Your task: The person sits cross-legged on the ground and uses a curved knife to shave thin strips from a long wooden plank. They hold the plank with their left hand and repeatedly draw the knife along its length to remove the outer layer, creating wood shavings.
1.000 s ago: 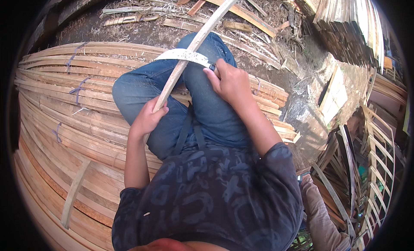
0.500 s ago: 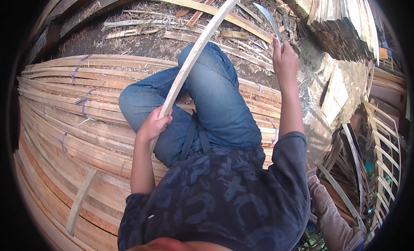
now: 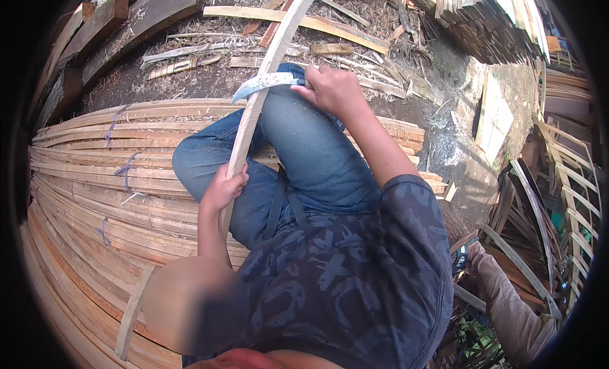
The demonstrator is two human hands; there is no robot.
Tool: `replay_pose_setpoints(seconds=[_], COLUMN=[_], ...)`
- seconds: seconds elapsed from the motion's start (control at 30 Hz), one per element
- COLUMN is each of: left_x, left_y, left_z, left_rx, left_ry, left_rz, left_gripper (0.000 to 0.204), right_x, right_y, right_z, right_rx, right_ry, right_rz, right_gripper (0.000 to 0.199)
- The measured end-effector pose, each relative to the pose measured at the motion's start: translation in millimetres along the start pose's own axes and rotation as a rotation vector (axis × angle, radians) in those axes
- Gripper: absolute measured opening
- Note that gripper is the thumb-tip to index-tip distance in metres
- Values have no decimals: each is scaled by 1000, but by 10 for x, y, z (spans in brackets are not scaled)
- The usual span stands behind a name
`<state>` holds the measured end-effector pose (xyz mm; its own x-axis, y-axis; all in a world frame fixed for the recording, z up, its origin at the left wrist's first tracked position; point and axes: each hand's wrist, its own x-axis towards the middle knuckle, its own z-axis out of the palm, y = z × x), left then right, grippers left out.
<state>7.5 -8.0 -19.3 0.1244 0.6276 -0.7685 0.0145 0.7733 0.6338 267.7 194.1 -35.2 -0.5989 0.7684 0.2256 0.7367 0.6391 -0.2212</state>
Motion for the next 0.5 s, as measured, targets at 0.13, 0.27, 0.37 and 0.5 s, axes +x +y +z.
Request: replay_pose_setpoints(seconds=[0.13,0.27,0.37,0.5], left_x=[35,68,89,75], left_y=[-57,-142,-153,-93], left_z=[3,-38,-63,-66], left_rx=[98,65,40,0], left_ry=[4,-8,-39,-56], left_rz=[149,140,79,33], left_gripper=[13,14,13,13], right_x=[-48,-18,-159,-237], right_y=[95,16,-260,-566], right_z=[21,30,4,-126], right_rx=[-65,21,171,158], right_ry=[49,38,-47,-137], right_rz=[-15,-2,106,-4], right_gripper=[46,42,39,41])
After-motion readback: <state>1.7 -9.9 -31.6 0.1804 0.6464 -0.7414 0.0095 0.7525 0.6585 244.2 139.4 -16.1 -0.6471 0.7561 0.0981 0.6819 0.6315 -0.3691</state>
